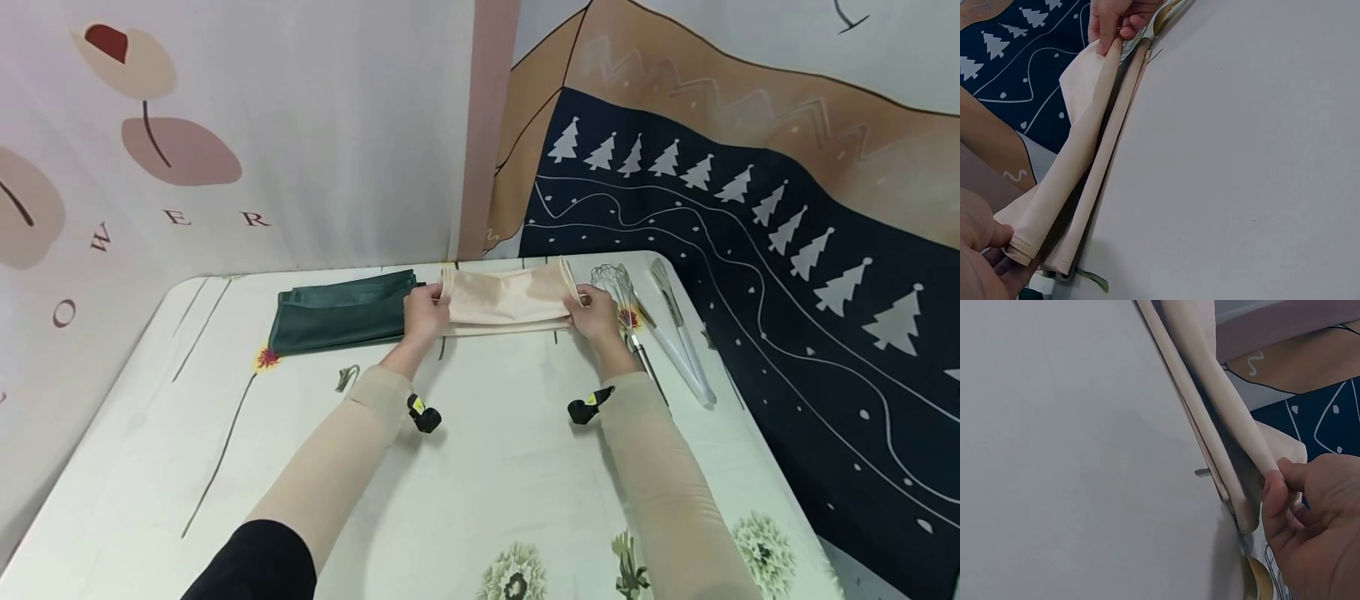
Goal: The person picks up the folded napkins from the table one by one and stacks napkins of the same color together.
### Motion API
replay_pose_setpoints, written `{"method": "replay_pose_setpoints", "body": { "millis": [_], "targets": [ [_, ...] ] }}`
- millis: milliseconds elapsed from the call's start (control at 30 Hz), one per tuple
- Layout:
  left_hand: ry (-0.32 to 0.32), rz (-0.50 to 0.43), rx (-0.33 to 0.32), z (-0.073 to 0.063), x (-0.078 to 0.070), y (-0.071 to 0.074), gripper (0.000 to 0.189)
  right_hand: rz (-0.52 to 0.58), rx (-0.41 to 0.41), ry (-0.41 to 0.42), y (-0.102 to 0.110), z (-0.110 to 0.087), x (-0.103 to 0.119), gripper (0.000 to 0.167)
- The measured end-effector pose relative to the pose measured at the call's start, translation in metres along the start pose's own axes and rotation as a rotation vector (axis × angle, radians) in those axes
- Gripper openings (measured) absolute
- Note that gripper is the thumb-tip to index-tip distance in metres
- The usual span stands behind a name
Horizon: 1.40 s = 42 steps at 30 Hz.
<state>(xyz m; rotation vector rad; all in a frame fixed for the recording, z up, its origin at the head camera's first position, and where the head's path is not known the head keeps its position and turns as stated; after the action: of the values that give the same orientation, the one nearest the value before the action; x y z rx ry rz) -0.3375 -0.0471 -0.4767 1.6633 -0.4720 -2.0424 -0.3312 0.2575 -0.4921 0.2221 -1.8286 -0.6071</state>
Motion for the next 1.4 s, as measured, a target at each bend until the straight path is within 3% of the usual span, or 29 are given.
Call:
{"method": "replay_pose_setpoints", "body": {
  "millis": [167, 400, 567, 800, 967, 1067, 1233, 1400],
  "targets": [
    [0.002, 0.013, -0.013, -0.001, 0.003, 0.001, 0.02, -0.101, -0.033, -0.003, 0.0, -0.002, 0.0, 0.034],
    [-0.042, 0.011, -0.076, -0.004, 0.007, 0.008, 0.031, -0.202, -0.158, 0.035, 0.001, -0.005, 0.002, 0.034],
    [-0.088, -0.039, -0.116, -0.007, 0.007, 0.01, 0.031, -0.153, -0.207, 0.083, 0.0, -0.008, 0.008, 0.031],
    [-0.176, -0.126, -0.19, -0.011, 0.004, 0.011, 0.023, 0.04, -0.17, 0.098, -0.009, -0.011, 0.008, 0.022],
    [-0.152, -0.209, -0.148, -0.018, 0.006, 0.011, 0.023, 0.149, -0.134, 0.099, -0.013, -0.015, 0.001, 0.02],
    [-0.128, -0.235, -0.096, -0.026, 0.01, 0.012, 0.022, 0.15, -0.133, 0.104, -0.014, -0.02, -0.003, 0.02],
    [-0.106, -0.236, -0.047, -0.039, 0.017, 0.02, 0.022, 0.117, -0.113, 0.103, -0.016, -0.03, -0.008, 0.022],
    [-0.129, -0.171, -0.03, -0.051, 0.022, 0.032, 0.023, 0.094, -0.079, 0.085, -0.016, -0.04, -0.012, 0.025]
  ]
}}
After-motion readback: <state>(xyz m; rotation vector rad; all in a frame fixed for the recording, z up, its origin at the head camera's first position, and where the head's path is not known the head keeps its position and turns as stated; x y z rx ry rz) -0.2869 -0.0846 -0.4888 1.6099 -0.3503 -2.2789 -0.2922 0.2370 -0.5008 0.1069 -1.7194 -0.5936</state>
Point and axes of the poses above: each hand's wrist, its own z-axis towards the middle knuckle, its own y-axis out of the back of the hand, x = y × z, the point moved 5 cm from there along z, towards the middle knuckle, and after that the axes turned 10 degrees about -y, right-handed, at the moved point
